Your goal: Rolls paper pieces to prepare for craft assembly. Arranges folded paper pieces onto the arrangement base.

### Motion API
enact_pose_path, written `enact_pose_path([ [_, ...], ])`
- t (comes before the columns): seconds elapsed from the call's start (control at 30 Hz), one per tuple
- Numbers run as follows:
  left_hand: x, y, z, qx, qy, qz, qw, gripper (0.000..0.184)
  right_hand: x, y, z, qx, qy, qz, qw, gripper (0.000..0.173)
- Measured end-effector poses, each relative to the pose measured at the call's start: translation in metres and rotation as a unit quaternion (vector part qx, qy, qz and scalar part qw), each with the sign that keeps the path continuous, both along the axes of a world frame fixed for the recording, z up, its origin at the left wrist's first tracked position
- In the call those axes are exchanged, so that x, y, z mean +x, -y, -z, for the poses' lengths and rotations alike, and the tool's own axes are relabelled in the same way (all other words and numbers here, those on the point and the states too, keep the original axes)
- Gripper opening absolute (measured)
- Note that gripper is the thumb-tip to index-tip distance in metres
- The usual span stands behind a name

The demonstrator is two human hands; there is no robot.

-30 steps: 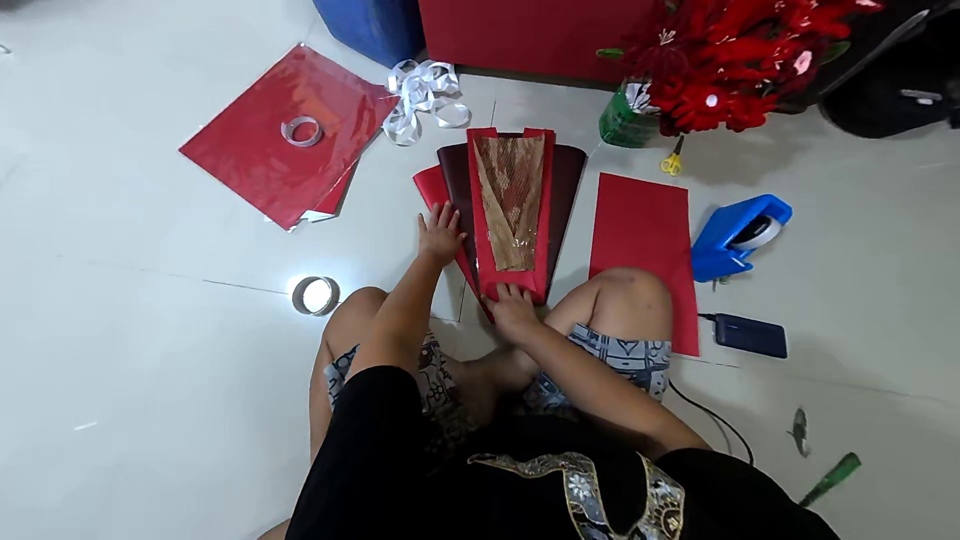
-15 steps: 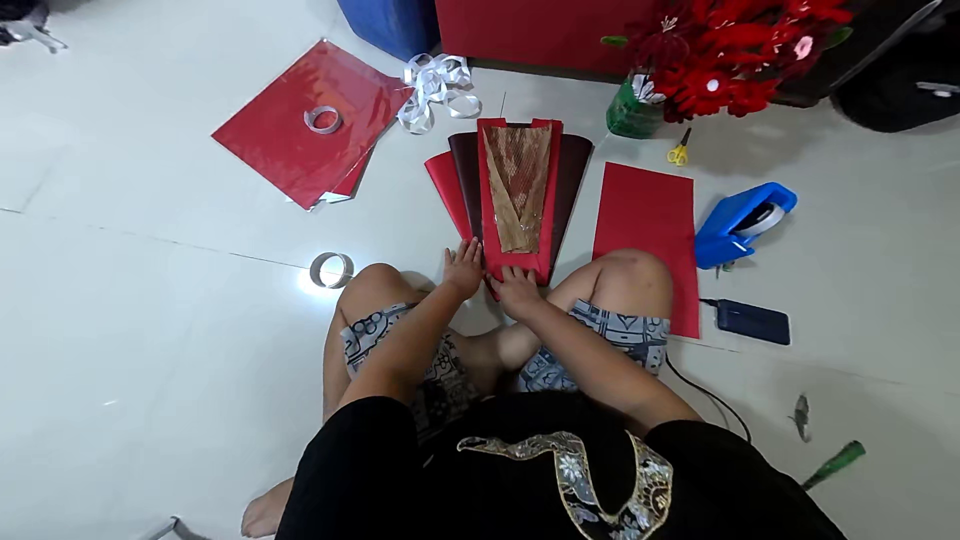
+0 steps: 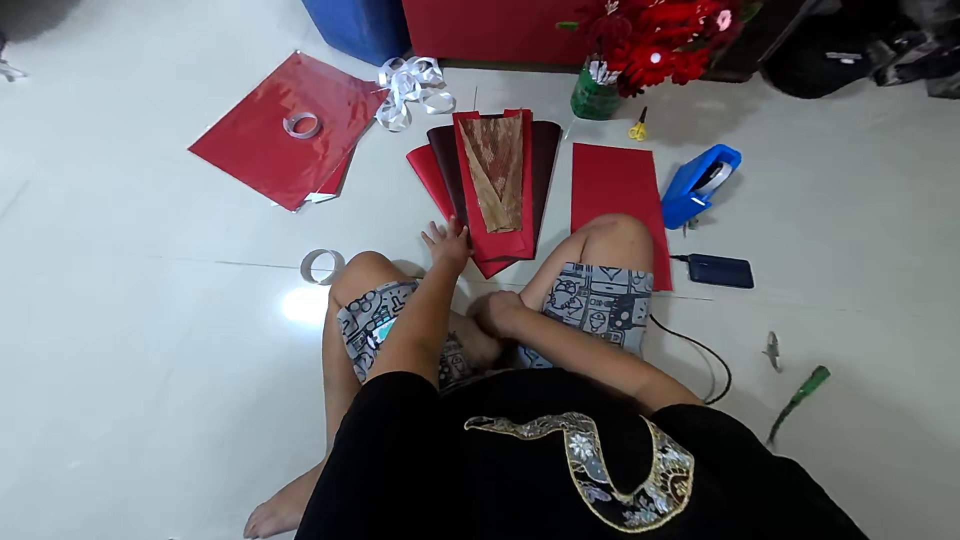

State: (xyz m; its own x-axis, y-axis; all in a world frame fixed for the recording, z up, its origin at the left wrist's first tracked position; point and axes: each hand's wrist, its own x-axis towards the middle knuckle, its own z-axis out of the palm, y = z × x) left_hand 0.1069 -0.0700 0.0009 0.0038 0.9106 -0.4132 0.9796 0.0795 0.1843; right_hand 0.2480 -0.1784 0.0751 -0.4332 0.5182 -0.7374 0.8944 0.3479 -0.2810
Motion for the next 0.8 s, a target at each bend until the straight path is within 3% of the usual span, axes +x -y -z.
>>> enact_pose_path([
  [0.27,0.002,-0.007,-0.024,-0.070,0.042,-0.075,0.994,0.071,0.016,0.000,-0.007,-0.001,0.011,-0.011,1.000,0.039],
  [0.4,0.001,-0.006,-0.018,-0.068,0.037,-0.071,0.994,0.070,0.036,-0.022,-0.006,-0.013,-0.172,0.024,0.985,0.035],
  [0.5,0.002,-0.010,-0.018,-0.067,0.030,-0.080,0.994,0.071,0.090,-0.063,-0.051,0.055,-0.333,0.171,0.926,0.033],
  [0.6,0.003,-0.010,-0.016,-0.071,0.027,-0.082,0.994,0.071,0.186,-0.108,-0.077,0.187,-0.278,0.375,0.865,0.034],
  [0.7,0.003,-0.010,-0.016,-0.076,0.017,-0.079,0.994,0.072,0.295,-0.131,-0.026,0.279,-0.118,0.575,0.760,0.043],
  [0.8,0.005,-0.009,-0.019,-0.076,0.019,-0.083,0.993,0.072,0.350,-0.119,0.028,0.184,-0.066,0.692,0.695,0.077],
])
